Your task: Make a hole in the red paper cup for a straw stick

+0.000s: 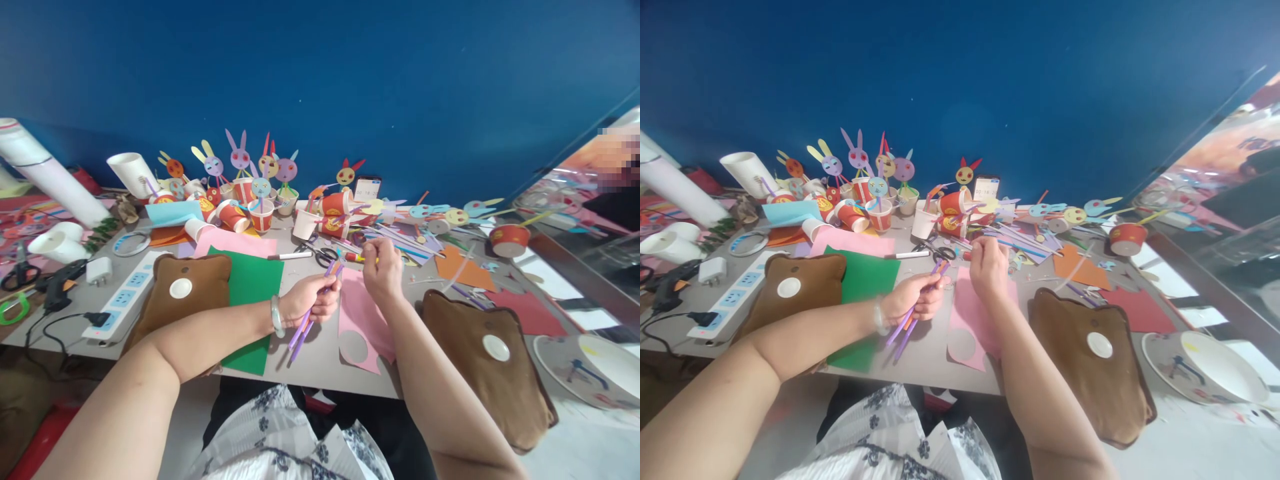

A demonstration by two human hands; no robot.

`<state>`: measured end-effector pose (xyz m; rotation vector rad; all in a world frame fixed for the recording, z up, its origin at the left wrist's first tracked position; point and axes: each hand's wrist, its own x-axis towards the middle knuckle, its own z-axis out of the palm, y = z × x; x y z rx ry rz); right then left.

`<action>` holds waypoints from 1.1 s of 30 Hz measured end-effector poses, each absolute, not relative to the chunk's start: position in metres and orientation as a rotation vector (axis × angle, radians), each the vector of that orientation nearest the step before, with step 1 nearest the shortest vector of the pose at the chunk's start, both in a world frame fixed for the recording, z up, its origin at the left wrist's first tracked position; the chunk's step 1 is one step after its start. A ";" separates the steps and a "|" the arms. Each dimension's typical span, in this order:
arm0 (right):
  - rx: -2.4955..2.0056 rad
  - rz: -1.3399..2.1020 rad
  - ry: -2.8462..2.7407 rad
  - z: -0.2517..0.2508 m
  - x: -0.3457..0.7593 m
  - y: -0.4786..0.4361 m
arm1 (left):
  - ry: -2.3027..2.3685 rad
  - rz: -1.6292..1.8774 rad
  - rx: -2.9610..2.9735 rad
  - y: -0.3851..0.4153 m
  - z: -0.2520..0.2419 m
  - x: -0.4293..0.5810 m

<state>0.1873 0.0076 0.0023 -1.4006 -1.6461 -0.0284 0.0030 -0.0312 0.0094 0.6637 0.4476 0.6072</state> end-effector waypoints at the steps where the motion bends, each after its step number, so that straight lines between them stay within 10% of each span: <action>1: -1.385 0.107 -1.584 0.005 0.189 0.007 | 0.450 0.605 0.657 -0.031 0.010 0.002; 7: -1.186 0.907 -1.616 0.014 0.180 -0.001 | 0.446 0.616 0.618 -0.026 0.012 -0.001; 14: -1.111 1.091 -1.521 0.014 0.178 -0.001 | 0.430 0.614 0.626 -0.028 0.011 -0.001; 33: -1.179 -0.290 -2.139 -0.009 0.167 0.001 | 0.549 0.670 0.607 -0.022 0.008 0.002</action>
